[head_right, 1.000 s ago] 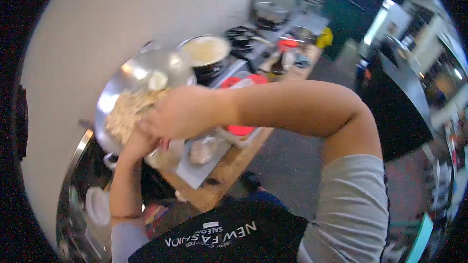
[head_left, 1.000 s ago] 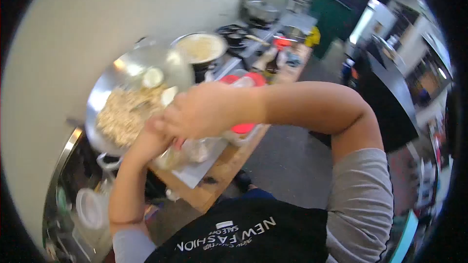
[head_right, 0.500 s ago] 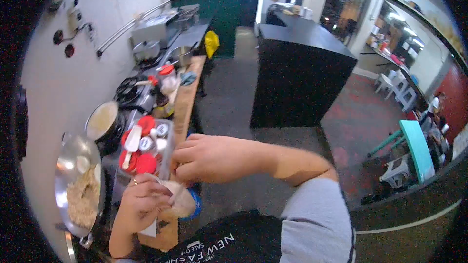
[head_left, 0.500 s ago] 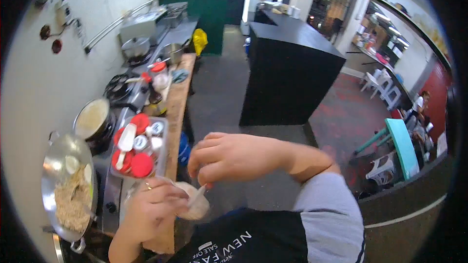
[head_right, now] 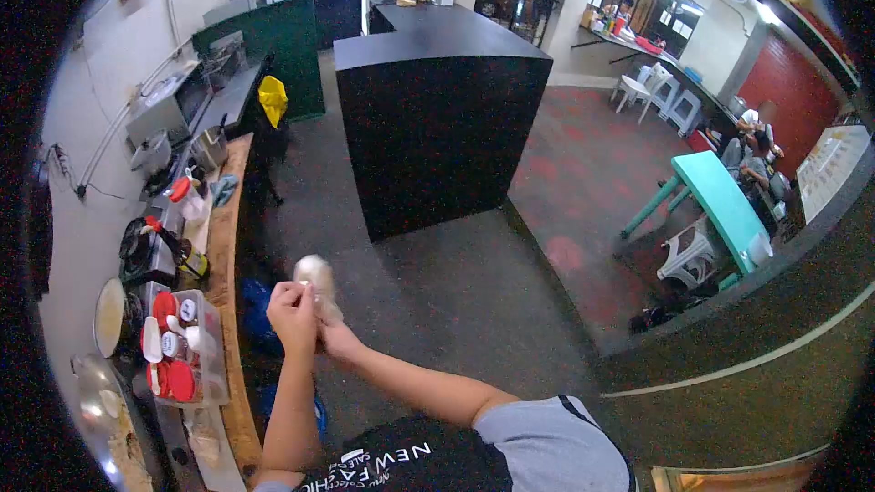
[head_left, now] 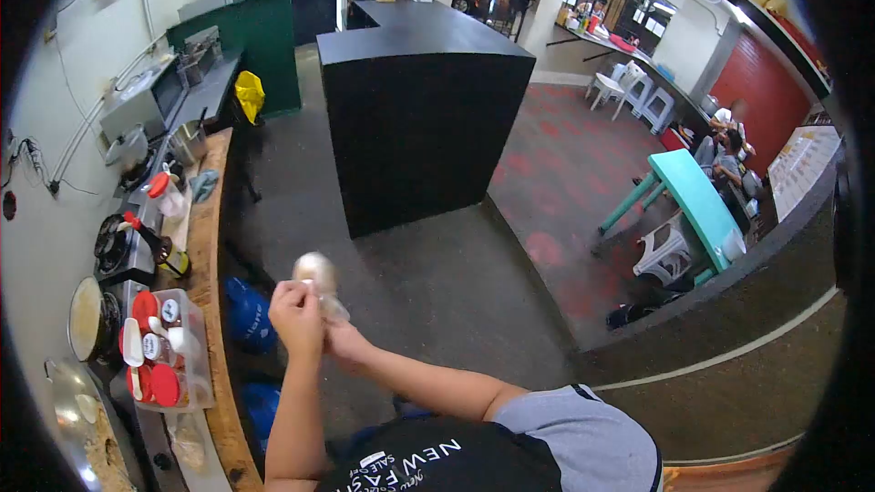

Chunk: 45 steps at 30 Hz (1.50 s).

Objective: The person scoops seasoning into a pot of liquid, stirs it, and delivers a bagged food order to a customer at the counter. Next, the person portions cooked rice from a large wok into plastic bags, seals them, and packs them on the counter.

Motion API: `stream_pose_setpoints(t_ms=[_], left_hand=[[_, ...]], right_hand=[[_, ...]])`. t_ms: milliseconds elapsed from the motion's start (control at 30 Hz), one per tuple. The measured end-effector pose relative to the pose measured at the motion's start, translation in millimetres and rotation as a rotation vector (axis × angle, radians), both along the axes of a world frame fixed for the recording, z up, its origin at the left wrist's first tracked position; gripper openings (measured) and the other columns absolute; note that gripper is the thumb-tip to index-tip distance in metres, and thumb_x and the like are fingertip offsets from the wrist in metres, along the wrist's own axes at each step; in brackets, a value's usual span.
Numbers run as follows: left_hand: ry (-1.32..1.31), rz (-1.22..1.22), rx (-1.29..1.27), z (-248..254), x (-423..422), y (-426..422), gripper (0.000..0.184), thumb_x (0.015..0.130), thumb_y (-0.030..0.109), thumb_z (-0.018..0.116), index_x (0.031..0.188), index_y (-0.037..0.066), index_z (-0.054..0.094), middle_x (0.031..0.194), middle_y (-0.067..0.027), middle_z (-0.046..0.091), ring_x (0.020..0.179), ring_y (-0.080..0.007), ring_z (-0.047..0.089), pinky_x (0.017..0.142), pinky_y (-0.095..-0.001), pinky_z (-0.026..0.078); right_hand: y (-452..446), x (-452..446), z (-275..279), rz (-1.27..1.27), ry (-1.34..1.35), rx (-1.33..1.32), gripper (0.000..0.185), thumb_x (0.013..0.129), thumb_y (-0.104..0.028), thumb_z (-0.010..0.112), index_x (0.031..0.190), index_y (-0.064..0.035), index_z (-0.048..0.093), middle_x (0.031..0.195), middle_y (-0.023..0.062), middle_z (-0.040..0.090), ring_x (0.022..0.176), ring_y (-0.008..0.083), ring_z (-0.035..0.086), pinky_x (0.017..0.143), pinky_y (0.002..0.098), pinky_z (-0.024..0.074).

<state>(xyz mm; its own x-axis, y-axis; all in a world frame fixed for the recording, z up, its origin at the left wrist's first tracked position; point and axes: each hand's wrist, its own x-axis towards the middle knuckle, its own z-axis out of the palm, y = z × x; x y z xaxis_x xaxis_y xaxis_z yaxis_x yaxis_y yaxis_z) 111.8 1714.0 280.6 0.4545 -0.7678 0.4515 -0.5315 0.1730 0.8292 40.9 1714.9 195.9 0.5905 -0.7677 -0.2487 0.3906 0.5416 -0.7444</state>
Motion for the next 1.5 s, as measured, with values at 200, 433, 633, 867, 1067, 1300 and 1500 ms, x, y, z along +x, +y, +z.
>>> stream_pose_setpoints(t_ms=[200, 433, 633, 867, 1067, 1300, 1500], left_hand=[[-0.045, 0.048, 0.221, -70.3, 29.8, 36.2, 0.006, 0.072, 0.000, 0.065, 0.073, -0.006, 0.064, 0.073, -0.0125, 0.057, 0.068, -0.0242, 0.058, 0.062, -0.0316, 0.046], [0.180, -0.035, 0.270, -99.0, 70.2, 122.2, 0.007, 0.076, 0.001, 0.070, 0.082, -0.002, 0.069, 0.096, -0.0046, 0.055, 0.079, -0.0117, 0.056, 0.068, -0.0231, 0.046], [0.047, 0.082, 0.427, -87.3, 119.5, 204.6, 0.013, 0.073, -0.006, 0.068, 0.086, -0.003, 0.068, 0.113, -0.0077, 0.044, 0.093, -0.0177, 0.062, 0.077, -0.0267, 0.052], [0.037, 0.380, 0.292, -102.6, 182.2, 301.1, 0.014, 0.072, -0.006, 0.064, 0.084, 0.000, 0.062, 0.099, -0.0108, 0.045, 0.090, -0.0214, 0.057, 0.074, -0.0290, 0.052], [0.040, 0.395, 0.302, -127.4, 243.1, 367.6, 0.013, 0.073, -0.005, 0.065, 0.085, 0.000, 0.062, 0.105, -0.0105, 0.042, 0.087, -0.0210, 0.057, 0.074, -0.0290, 0.051], [0.318, 0.366, 0.299, -166.4, 286.1, 404.3, 0.015, 0.073, -0.005, 0.064, 0.087, 0.001, 0.063, 0.110, -0.0102, 0.043, 0.090, -0.0220, 0.058, 0.079, -0.0313, 0.049], [0.104, 0.581, 0.302, -184.8, 310.7, 408.9, 0.017, 0.071, -0.003, 0.061, 0.086, 0.003, 0.062, 0.093, -0.0121, 0.057, 0.089, -0.0286, 0.059, 0.080, -0.0355, 0.047]], right_hand=[[-1.3, -36.4, 29.0, -0.168, 0.808, -1.416, 0.020, 0.087, -0.018, 0.055, 0.091, 0.0006, 0.062, 0.091, 0.0182, 0.063, 0.085, 0.0353, 0.061, 0.075, 0.0401, 0.0481], [14.0, 12.4, -22.6, 0.172, 0.629, -1.043, 0.016, 0.084, -0.014, 0.057, 0.084, 0.0008, 0.065, 0.083, 0.0175, 0.064, 0.083, 0.0347, 0.061, 0.076, 0.0388, 0.0488], [70.8, 92.4, -26.3, 0.451, 0.573, -0.753, 0.019, 0.084, -0.017, 0.060, 0.086, -0.0006, 0.068, 0.077, 0.0163, 0.067, 0.071, 0.0273, 0.066, 0.065, 0.0363, 0.0513], [123.5, 199.3, -42.8, 1.021, 0.306, -0.183, 0.023, 0.092, -0.019, 0.055, 0.100, 0.0001, 0.065, 0.087, 0.0063, 0.066, 0.072, 0.0101, 0.062, 0.064, 0.0273, 0.0535], [174.2, 278.0, -60.7, 1.335, 0.318, -0.507, 0.021, 0.086, -0.003, 0.058, 0.105, -0.0011, 0.066, 0.092, 0.0058, 0.066, 0.075, 0.0111, 0.061, 0.067, 0.0272, 0.0523], [206.0, 323.7, -91.2, 1.151, 0.114, -1.165, 0.016, 0.077, -0.002, 0.066, 0.093, 0.0002, 0.065, 0.087, 0.0105, 0.064, 0.078, 0.0212, 0.064, 0.067, 0.0314, 0.0514], [229.3, 331.8, -108.5, 0.901, 0.097, -1.279, 0.014, 0.080, -0.003, 0.063, 0.094, -0.0013, 0.059, 0.084, 0.0124, 0.058, 0.074, 0.0285, 0.059, 0.064, 0.0343, 0.0500]])
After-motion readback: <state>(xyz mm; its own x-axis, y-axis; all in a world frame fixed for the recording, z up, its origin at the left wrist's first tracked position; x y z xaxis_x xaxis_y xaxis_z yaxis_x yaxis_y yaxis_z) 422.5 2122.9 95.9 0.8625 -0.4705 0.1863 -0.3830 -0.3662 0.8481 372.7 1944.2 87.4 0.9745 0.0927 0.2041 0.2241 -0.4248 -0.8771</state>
